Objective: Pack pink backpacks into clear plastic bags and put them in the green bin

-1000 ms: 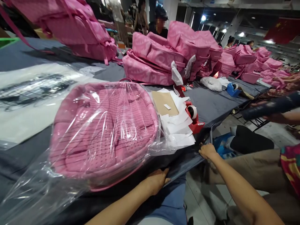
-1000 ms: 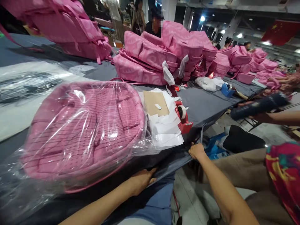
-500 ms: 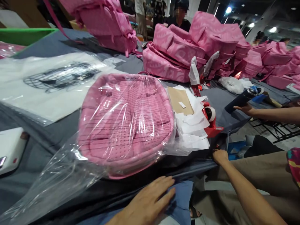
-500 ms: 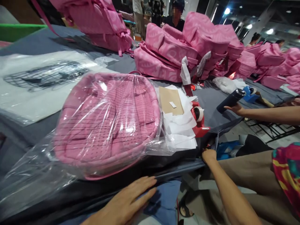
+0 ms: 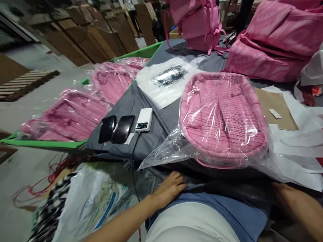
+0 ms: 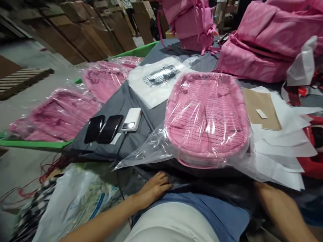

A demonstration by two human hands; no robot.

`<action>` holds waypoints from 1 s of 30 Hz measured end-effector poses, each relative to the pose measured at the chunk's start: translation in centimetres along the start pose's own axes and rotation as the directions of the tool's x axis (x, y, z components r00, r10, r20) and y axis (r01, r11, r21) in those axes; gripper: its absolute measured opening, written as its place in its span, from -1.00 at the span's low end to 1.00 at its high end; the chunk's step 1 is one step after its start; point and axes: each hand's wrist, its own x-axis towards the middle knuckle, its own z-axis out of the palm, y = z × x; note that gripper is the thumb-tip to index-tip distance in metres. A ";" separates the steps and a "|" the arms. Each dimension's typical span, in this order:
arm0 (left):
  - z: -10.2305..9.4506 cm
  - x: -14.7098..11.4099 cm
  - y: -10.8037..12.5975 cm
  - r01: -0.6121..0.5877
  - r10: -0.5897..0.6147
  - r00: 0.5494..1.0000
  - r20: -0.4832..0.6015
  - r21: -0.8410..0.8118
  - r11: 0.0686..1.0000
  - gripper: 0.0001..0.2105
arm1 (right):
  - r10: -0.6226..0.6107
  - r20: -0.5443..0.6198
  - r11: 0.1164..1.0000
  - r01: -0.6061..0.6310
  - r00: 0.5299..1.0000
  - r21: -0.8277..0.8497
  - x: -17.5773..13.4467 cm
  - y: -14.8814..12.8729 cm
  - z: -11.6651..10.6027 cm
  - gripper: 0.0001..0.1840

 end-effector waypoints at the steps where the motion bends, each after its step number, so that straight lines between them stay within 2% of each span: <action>1: 0.0 -0.1 0.5 -0.032 0.033 0.999 0.039 -0.015 0.999 -0.82 | -0.136 0.034 0.984 0.131 0.990 0.121 1.1 -4.4 -0.1 -0.66; 3: -0.4 -0.5 1.3 -0.053 0.056 0.995 0.080 -0.038 0.998 -0.83 | -0.345 0.068 0.876 0.295 0.936 0.381 3.8 -13.4 0.1 -0.55; 5: -1.1 -1.1 1.9 -0.053 0.059 0.995 0.079 -0.076 0.996 -0.80 | -0.474 0.193 0.763 0.291 0.859 0.577 6.9 -20.7 1.0 -0.50; 6: -1.6 -1.4 2.2 -0.049 0.056 0.996 0.070 -0.102 0.994 -0.78 | -0.495 0.274 0.760 0.259 0.824 0.596 8.4 -23.2 1.7 -0.51; 7: -2.1 -1.6 2.6 -0.038 0.045 0.997 0.057 -0.129 0.991 -0.76 | -0.443 0.366 0.809 0.189 0.818 0.557 9.8 -24.9 2.6 -0.51; 9: -3.3 -1.9 3.4 -0.009 0.018 0.999 0.047 -0.185 0.983 -0.71 | -0.318 0.471 0.886 0.081 0.823 0.456 12.3 -26.2 4.3 -0.50; 12: -5.2 -2.0 4.8 0.038 -0.018 0.996 0.085 -0.240 0.970 -0.67 | -0.222 0.498 0.921 0.013 0.839 0.388 14.4 -25.1 5.8 -0.42; 15: -6.8 -2.3 5.7 0.088 -0.049 0.988 0.148 -0.264 0.961 -0.72 | -0.259 0.519 0.904 0.016 0.815 0.427 14.7 -23.4 5.7 -0.25; 18: -7.3 -3.2 5.8 0.161 -0.108 0.976 0.189 -0.292 0.943 -0.69 | -0.305 0.521 0.896 0.054 0.797 0.441 14.4 -22.9 5.1 -0.20; 21: -6.7 -4.4 5.7 0.228 -0.177 0.970 0.167 -0.369 0.901 -0.59 | -0.355 0.472 0.882 0.122 0.807 0.455 14.4 -24.7 4.9 -0.25; 23: -6.0 -5.3 5.7 0.252 -0.224 0.968 0.117 -0.415 0.874 -0.56 | -0.469 0.387 0.822 0.231 0.794 0.521 14.8 -27.8 5.3 -0.33; 24: -5.6 -5.8 5.7 0.258 -0.246 0.966 0.084 -0.431 0.865 -0.56 | -0.540 0.333 0.777 0.306 0.773 0.550 15.0 -29.8 5.6 -0.36; 26: -4.9 -6.6 5.8 0.257 -0.281 0.960 0.016 -0.462 0.849 -0.59 | -0.670 0.260 0.697 0.469 0.695 0.542 15.3 -33.8 6.6 -0.34; 27: -4.6 -7.0 5.8 0.254 -0.298 0.955 -0.018 -0.475 0.843 -0.60 | -0.709 0.270 0.682 0.535 0.651 0.499 15.3 -35.6 7.2 -0.33; 30: -4.0 -7.5 5.8 0.258 -0.363 0.923 -0.128 -0.495 0.830 -0.65 | -0.712 0.453 0.694 0.637 0.536 0.337 14.8 -38.3 9.0 -0.43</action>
